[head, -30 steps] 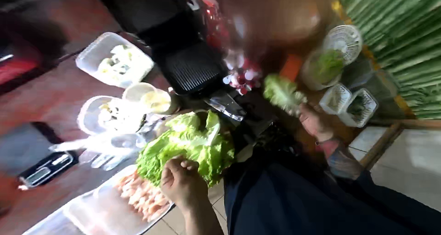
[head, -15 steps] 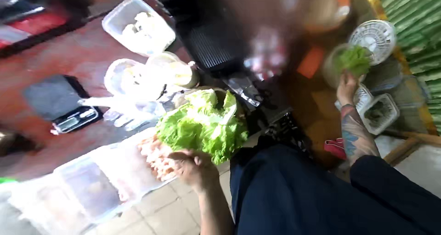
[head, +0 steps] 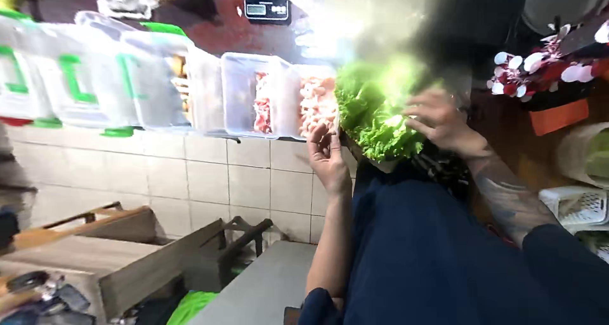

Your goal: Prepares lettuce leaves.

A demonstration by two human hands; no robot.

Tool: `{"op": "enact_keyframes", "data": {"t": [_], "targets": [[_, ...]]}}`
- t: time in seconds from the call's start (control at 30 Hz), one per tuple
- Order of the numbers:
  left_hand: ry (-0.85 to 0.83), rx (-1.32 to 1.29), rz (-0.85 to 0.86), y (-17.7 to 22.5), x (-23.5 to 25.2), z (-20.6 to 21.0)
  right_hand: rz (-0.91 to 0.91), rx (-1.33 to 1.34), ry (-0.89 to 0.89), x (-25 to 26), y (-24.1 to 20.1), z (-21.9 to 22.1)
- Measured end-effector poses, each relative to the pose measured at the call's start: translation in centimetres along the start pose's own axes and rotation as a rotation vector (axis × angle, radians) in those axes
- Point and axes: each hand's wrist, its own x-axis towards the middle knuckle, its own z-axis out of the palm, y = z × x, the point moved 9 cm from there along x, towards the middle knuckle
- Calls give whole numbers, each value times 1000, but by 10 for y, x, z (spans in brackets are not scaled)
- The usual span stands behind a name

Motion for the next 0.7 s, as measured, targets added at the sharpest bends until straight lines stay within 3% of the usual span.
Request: {"op": "enact_keyframes", "data": {"t": [0.1, 0.2, 0.43, 0.7], "targets": [[-17, -47, -75, -13, -9, -6, -42, -136, -302, 34, -16, 54], [-36, -104, -131, -19, -17, -10, -48, -131, -395, 53, -16, 76], [-146, -218, -153, -11, -13, 15, 255, 326, -24, 87, 7, 16], [-345, -175, 57, 19, 23, 84, 455, 722, 266, 89, 16, -13]]}}
